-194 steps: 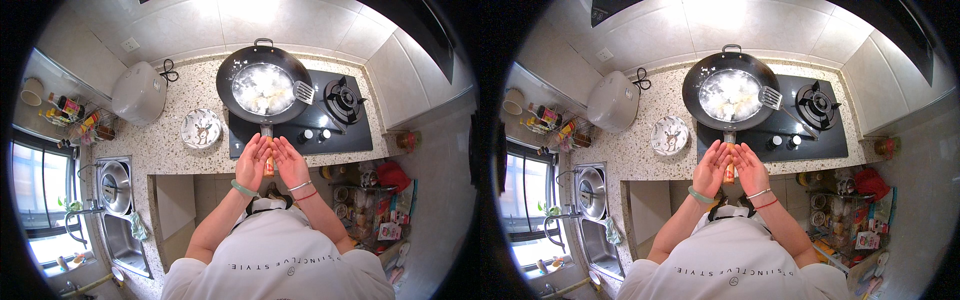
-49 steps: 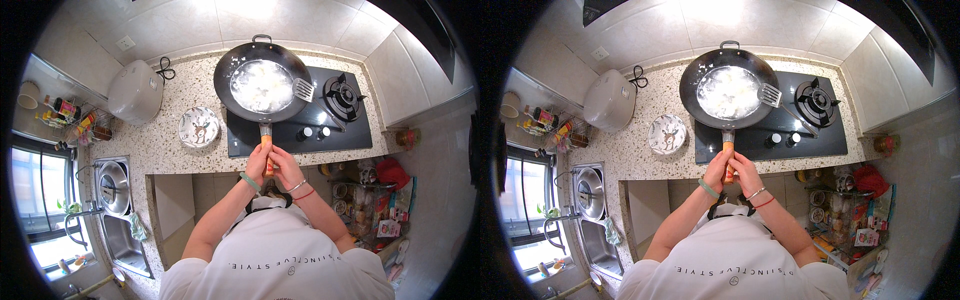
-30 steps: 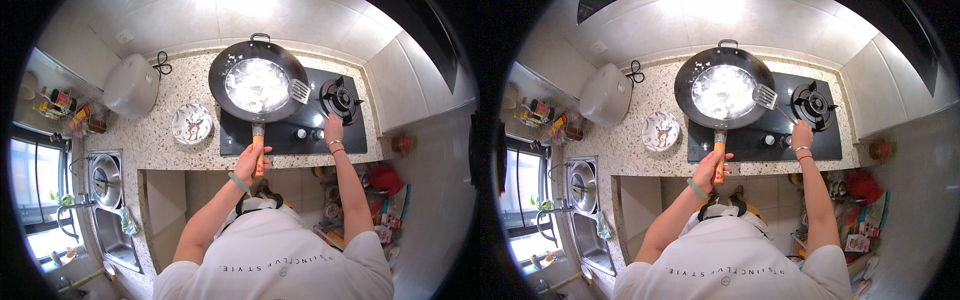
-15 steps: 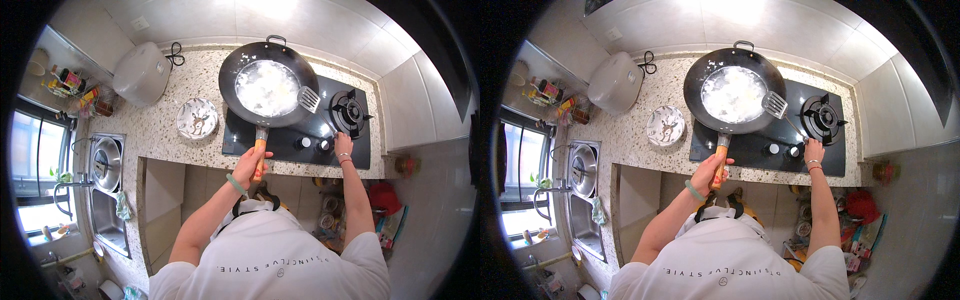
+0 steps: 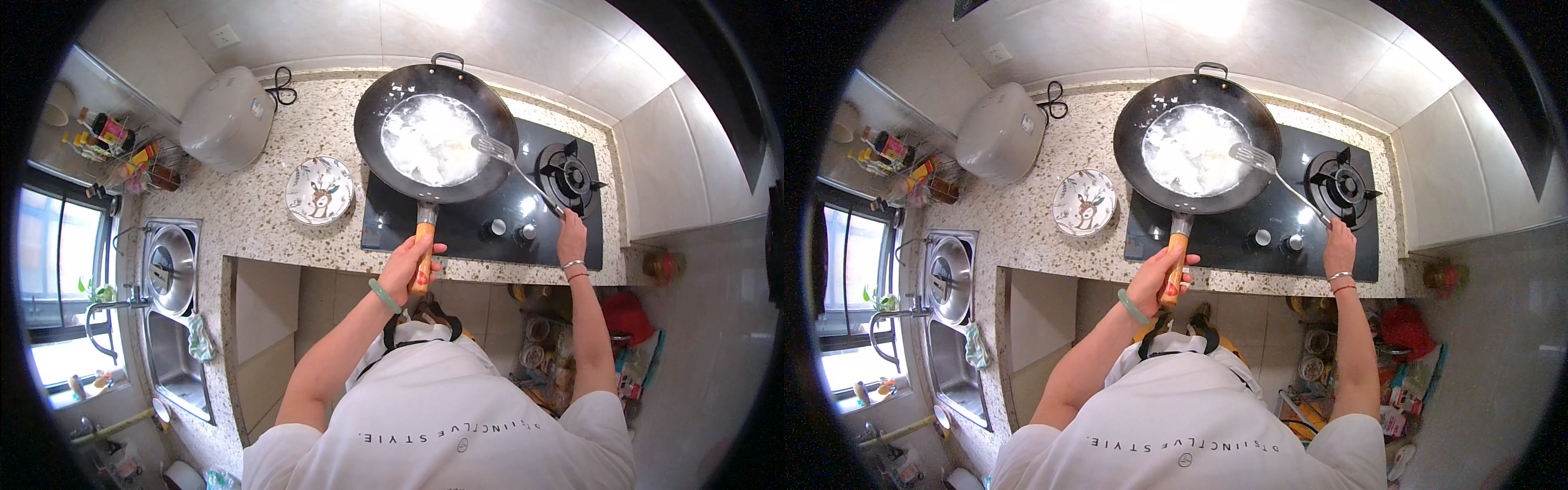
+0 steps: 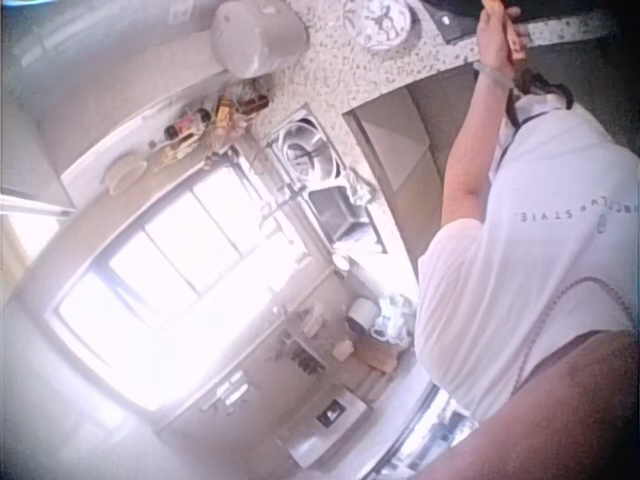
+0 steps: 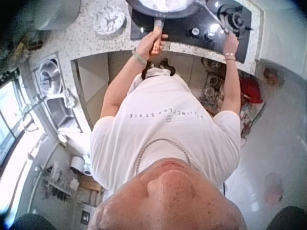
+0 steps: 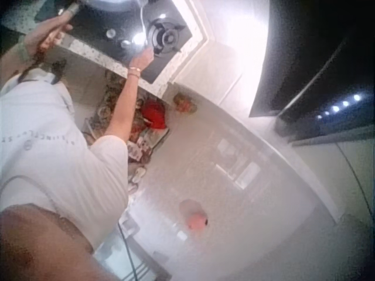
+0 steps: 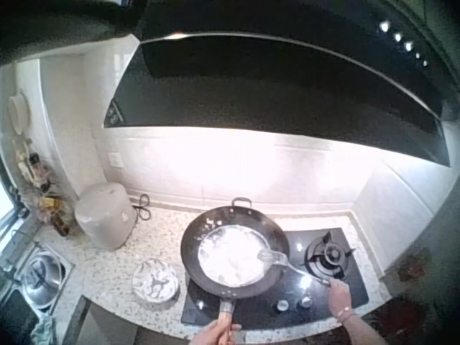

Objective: The person cooks white food items in a wok filled with boiling water. They use a metal spatula to stir the contents and then transfer the cooked items onto a plate with a deer design. The person repeats this process, adding more items to the plate.

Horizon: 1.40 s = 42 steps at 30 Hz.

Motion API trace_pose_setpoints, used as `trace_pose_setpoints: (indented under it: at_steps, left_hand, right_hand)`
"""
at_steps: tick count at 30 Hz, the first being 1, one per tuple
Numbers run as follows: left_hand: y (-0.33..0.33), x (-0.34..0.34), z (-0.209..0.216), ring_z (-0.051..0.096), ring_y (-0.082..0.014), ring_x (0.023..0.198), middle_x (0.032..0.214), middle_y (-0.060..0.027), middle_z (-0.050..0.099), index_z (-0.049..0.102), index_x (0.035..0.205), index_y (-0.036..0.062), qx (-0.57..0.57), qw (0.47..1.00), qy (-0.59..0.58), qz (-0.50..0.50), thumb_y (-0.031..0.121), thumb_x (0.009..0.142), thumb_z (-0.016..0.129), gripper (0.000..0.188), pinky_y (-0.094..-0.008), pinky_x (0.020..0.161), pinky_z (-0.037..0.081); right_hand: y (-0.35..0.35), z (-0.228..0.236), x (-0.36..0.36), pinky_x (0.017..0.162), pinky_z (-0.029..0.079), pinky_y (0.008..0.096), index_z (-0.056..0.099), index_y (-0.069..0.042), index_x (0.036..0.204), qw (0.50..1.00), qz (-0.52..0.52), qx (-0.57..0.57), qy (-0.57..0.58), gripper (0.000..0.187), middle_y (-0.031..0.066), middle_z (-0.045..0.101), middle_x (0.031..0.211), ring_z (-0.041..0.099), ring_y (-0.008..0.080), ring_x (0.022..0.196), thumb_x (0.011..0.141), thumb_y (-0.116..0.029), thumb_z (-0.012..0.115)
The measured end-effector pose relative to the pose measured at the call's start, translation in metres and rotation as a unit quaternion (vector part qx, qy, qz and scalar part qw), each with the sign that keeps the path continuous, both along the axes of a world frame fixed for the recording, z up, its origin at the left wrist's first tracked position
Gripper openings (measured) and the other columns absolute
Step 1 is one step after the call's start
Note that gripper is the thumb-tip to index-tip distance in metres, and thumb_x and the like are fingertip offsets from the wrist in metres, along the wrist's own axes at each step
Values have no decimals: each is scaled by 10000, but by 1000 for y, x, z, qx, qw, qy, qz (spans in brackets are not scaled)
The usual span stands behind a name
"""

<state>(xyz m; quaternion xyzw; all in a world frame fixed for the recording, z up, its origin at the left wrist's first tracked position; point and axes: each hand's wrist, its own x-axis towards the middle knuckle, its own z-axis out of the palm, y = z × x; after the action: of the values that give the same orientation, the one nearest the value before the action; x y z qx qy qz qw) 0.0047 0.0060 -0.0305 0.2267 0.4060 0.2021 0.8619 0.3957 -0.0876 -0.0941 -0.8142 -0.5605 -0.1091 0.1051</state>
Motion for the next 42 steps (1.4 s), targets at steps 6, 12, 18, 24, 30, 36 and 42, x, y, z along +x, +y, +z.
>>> trace_pose_setpoints:
  at_steps: [6, 12, 18, 24, 30, 36, 42]
  left_hand:
    - [5, 0, 3, 561, -92, 659, 1014, -60, 602, 443, 1124, 119, -14, 999, 5, -31, 341, 939, 526, 301, -235, 522, 509]
    - [3, 2, -3, 527, -81, 593, 903, -30, 568, 443, 1052, 134, -16, 999, -7, -32, 359, 920, 559, 285, -230, 482, 488]
    - [2, 4, -1, 504, -87, 557, 860, -33, 550, 448, 1021, 98, -8, 1000, -10, -22, 357, 917, 566, 303, -249, 472, 478]
    - [3, 3, 0, 505, -86, 559, 864, -38, 554, 451, 1017, 91, -13, 1000, -4, -23, 350, 921, 561, 297, -248, 468, 476]
    - [2, 4, -6, 513, -88, 559, 865, -43, 561, 454, 1021, 85, -13, 1000, -14, -20, 343, 923, 557, 294, -246, 465, 480]
    - [2, 4, -7, 514, -91, 547, 855, -46, 563, 455, 1018, 82, -16, 1000, -18, -13, 331, 923, 560, 286, -245, 455, 481]
    - [2, 5, -8, 511, -90, 540, 857, -48, 559, 450, 1015, 80, -16, 1000, -20, -13, 325, 928, 552, 279, -243, 446, 475]
  right_hand:
    - [10, 90, -39, 725, 457, 388, 525, -56, 1081, 999, 50, 1, -13, 202, 114, 599, 954, 587, 287, 882, 909, -161, 532]
    - [37, 195, -82, 688, 477, 402, 589, -59, 1019, 988, -1, -61, 145, 241, 146, 649, 848, 623, 328, 790, 811, -176, 622]
    - [65, 242, -90, 677, 505, 411, 612, -69, 993, 986, 74, -146, -23, 204, 158, 655, 850, 640, 321, 791, 828, -188, 623]
    - [97, 280, -137, 696, 526, 394, 668, -31, 860, 935, 22, -314, -164, 184, 153, 669, 836, 662, 306, 793, 843, -206, 612]
    - [118, 280, -145, 732, 525, 398, 688, -28, 871, 913, 9, -382, -140, 227, 176, 670, 891, 659, 323, 830, 833, -237, 605]
    - [130, 271, -153, 800, 524, 403, 681, -15, 938, 902, -12, -426, -76, 294, 197, 661, 975, 652, 334, 905, 865, -266, 546]
    - [130, 245, -157, 819, 516, 409, 674, -4, 951, 908, -9, -417, -35, 322, 203, 659, 973, 648, 346, 911, 888, -283, 526]
